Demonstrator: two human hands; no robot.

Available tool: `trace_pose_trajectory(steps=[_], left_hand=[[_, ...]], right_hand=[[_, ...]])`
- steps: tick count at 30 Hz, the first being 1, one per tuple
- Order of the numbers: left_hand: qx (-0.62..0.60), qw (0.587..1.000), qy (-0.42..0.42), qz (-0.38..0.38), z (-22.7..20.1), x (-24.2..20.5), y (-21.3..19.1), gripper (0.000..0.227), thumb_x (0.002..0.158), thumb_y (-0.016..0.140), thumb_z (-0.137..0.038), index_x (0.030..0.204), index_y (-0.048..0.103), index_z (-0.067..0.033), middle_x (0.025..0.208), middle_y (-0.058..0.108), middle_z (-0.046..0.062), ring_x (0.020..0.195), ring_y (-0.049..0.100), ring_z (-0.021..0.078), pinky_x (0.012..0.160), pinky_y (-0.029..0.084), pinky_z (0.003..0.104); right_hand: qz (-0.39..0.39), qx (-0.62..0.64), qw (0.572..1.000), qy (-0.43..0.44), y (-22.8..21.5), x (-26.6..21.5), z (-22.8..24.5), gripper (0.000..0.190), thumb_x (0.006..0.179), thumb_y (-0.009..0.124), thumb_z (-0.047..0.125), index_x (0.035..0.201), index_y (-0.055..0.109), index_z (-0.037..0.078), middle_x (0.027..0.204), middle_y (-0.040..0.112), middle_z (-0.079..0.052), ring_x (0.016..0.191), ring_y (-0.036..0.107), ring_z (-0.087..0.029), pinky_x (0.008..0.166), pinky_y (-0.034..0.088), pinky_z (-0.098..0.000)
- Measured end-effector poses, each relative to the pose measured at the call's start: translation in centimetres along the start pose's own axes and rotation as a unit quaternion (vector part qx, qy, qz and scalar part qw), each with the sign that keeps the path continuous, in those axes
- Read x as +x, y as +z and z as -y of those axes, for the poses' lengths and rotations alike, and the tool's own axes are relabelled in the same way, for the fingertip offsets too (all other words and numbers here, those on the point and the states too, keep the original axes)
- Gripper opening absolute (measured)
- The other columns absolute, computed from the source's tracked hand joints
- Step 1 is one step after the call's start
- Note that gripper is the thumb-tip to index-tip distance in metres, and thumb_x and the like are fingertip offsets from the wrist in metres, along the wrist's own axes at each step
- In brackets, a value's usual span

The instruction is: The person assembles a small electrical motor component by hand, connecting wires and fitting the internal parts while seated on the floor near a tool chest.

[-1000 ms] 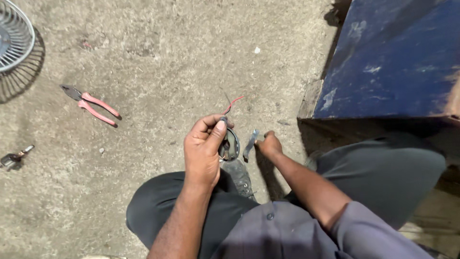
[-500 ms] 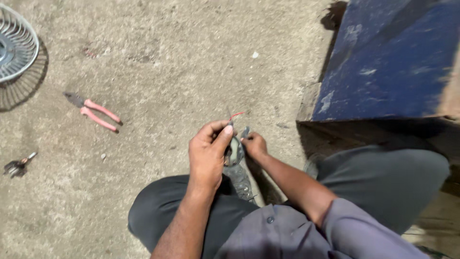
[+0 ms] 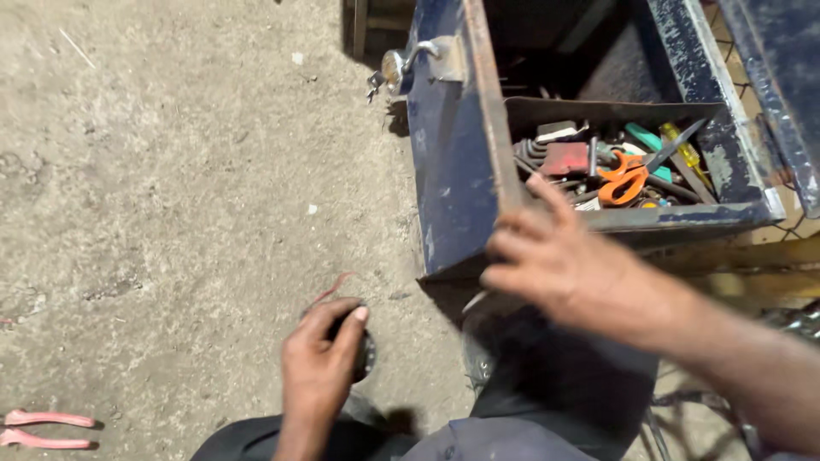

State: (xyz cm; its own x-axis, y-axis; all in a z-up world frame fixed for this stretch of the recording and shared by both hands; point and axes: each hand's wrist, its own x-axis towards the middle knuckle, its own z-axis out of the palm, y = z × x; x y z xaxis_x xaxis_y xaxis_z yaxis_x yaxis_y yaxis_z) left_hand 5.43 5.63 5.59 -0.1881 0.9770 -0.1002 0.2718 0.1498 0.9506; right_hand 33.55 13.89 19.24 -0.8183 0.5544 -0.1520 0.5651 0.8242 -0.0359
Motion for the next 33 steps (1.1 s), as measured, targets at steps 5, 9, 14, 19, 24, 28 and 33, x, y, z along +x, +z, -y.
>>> trace_pose_trajectory(steps=[5, 9, 14, 19, 24, 28, 33], left_hand=[[0.084, 0.994, 0.058, 0.038, -5.4, 1.9, 5.3, 0.017, 0.086, 0.074, -0.018, 0.095, 0.078, -0.0053, 0.093, 0.077, 0.011, 0.085, 0.077, 0.0261, 0.076, 0.058, 0.035], [0.116, 0.985, 0.105, 0.066, -10.5, 2.8, 8.1, 0.017, 0.087, 0.073, -0.020, 0.095, 0.076, -0.0055, 0.091, 0.076, 0.012, 0.084, 0.075, 0.0291, 0.074, 0.058, 0.038], [0.189, 0.972, 0.122, 0.073, -15.1, 4.0, 10.9, 0.017, 0.086, 0.073, -0.021, 0.094, 0.077, -0.0064, 0.093, 0.076, 0.012, 0.085, 0.074, 0.0316, 0.075, 0.057, 0.041], [0.236, 0.964, 0.067, 0.105, -16.6, 5.3, 12.5, 0.020, 0.084, 0.075, -0.023, 0.095, 0.079, -0.0067, 0.091, 0.077, 0.013, 0.086, 0.075, 0.0294, 0.076, 0.057, 0.039], [0.233, 0.964, -0.022, 0.125, -16.4, 5.9, 12.9, 0.023, 0.082, 0.076, -0.024, 0.096, 0.079, -0.0066, 0.091, 0.078, 0.012, 0.083, 0.077, 0.0238, 0.074, 0.059, 0.035], [0.214, 0.970, -0.009, 0.115, -16.0, 6.1, 13.4, 0.021, 0.083, 0.076, -0.022, 0.097, 0.078, -0.0057, 0.089, 0.078, 0.011, 0.081, 0.077, 0.0224, 0.074, 0.059, 0.034], [0.233, 0.965, 0.026, 0.117, -16.2, 6.6, 13.7, 0.018, 0.083, 0.078, -0.019, 0.093, 0.078, -0.0049, 0.086, 0.076, 0.011, 0.080, 0.075, 0.0236, 0.072, 0.058, 0.035]], right_hand=[[-0.025, 0.012, 0.999, -0.024, -1.7, 0.1, -4.7, 0.036, 0.065, 0.068, 0.005, 0.100, 0.074, 0.012, 0.138, 0.057, -0.020, 0.141, 0.041, -0.041, 0.114, 0.022, -0.0645], [-0.094, 0.023, 0.995, -0.017, -1.1, -1.2, -6.2, 0.026, 0.071, 0.065, 0.006, 0.096, 0.073, 0.011, 0.135, 0.057, -0.018, 0.139, 0.042, -0.038, 0.117, 0.025, -0.0625], [-0.176, 0.095, 0.980, 0.006, 1.1, -1.6, -8.2, 0.024, 0.081, 0.064, 0.007, 0.104, 0.071, 0.011, 0.142, 0.056, -0.016, 0.144, 0.041, -0.040, 0.117, 0.032, -0.0573], [-0.255, 0.178, 0.950, -0.002, 4.7, -2.3, -9.0, 0.051, 0.080, 0.068, 0.015, 0.130, 0.067, 0.005, 0.139, 0.060, -0.012, 0.145, 0.044, -0.035, 0.119, 0.031, -0.0589], [-0.312, 0.163, 0.934, 0.058, 5.5, -3.2, -8.3, 0.041, 0.090, 0.070, 0.035, 0.124, 0.068, 0.011, 0.136, 0.063, -0.008, 0.141, 0.043, -0.036, 0.119, 0.027, -0.0589], [-0.303, 0.167, 0.932, 0.107, 5.9, -3.9, -7.2, 0.052, 0.085, 0.070, 0.043, 0.124, 0.068, 0.008, 0.133, 0.060, -0.013, 0.138, 0.043, -0.036, 0.116, 0.027, -0.0576], [-0.291, 0.204, 0.926, 0.126, 6.4, -4.1, -7.2, 0.050, 0.088, 0.071, 0.040, 0.125, 0.067, 0.008, 0.136, 0.059, -0.012, 0.136, 0.046, -0.033, 0.114, 0.033, -0.0526]])
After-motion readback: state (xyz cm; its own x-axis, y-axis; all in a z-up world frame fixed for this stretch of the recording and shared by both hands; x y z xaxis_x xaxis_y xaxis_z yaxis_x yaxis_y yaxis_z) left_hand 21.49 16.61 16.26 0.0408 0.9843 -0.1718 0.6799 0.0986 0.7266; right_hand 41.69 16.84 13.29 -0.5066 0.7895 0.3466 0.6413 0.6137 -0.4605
